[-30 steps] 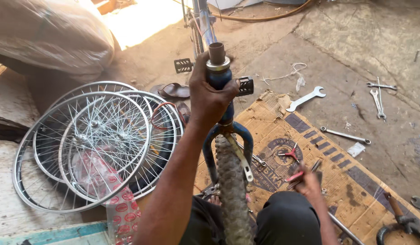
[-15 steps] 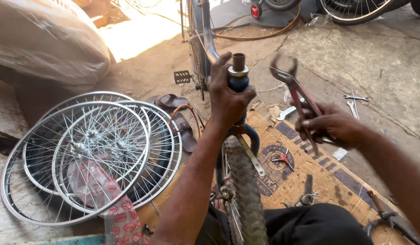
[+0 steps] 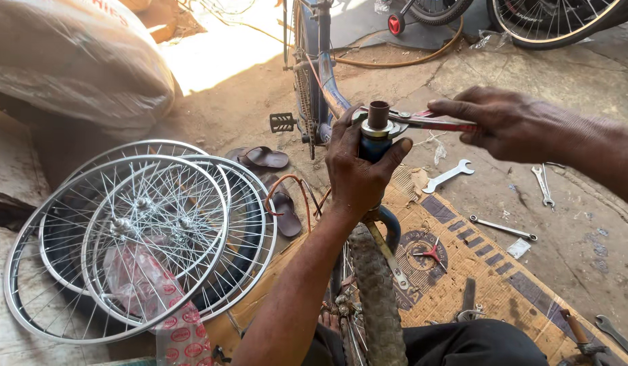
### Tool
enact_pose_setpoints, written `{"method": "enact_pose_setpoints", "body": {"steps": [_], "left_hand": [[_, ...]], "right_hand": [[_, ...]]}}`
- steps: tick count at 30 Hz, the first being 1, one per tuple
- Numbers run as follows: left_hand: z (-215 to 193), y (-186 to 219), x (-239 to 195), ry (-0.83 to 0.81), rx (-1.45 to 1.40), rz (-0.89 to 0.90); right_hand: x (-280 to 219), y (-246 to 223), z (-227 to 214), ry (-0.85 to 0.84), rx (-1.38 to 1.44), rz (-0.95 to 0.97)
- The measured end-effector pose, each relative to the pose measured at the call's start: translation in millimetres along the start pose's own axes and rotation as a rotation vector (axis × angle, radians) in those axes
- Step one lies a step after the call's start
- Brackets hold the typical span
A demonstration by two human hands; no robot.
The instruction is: The person is repairing a bicycle's front fork assembly. They use a hammer to tap a metal part into the fork tube and then use pliers to tighten a nut on the same assembly. The work is performed on a cardboard sheet on the ground.
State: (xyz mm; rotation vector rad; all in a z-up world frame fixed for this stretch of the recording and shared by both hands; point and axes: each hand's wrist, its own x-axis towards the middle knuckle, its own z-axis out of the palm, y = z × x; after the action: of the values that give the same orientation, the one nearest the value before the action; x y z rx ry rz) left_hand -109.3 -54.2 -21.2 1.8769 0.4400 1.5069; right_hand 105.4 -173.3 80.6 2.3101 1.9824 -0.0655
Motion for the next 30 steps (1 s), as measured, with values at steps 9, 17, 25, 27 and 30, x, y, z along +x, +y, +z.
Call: {"method": "enact_pose_setpoints", "body": {"steps": [9,17,25,27,30], "left_hand": [[1.4,-0.4,-2.7,0.031,-0.020,-0.019],[1.1,-3.0,-1.7,0.055,-0.015,0.010],[-2.9,0.7,1.2,0.005,-0.109,-0.057],[-5.2,2.9,2.2,0.014,-0.124,-0.054],[-5.5,3.3,2.7,0.010,-0.137,-0.070]], "right_hand": [[33.6,48.9,16.9,0.208,-0.208,-0.274],[-35.3,-32.4,-33.2,-0.153,-0.324,0.150],[-42.0,-37.4,-26.5,-0.062,-0.616,0.135],[-16.0,-17.1,-11.6,-0.055,-0.380,0.113],[10.4,8.2,8.6,0.123,-0.294,-0.087]]}}
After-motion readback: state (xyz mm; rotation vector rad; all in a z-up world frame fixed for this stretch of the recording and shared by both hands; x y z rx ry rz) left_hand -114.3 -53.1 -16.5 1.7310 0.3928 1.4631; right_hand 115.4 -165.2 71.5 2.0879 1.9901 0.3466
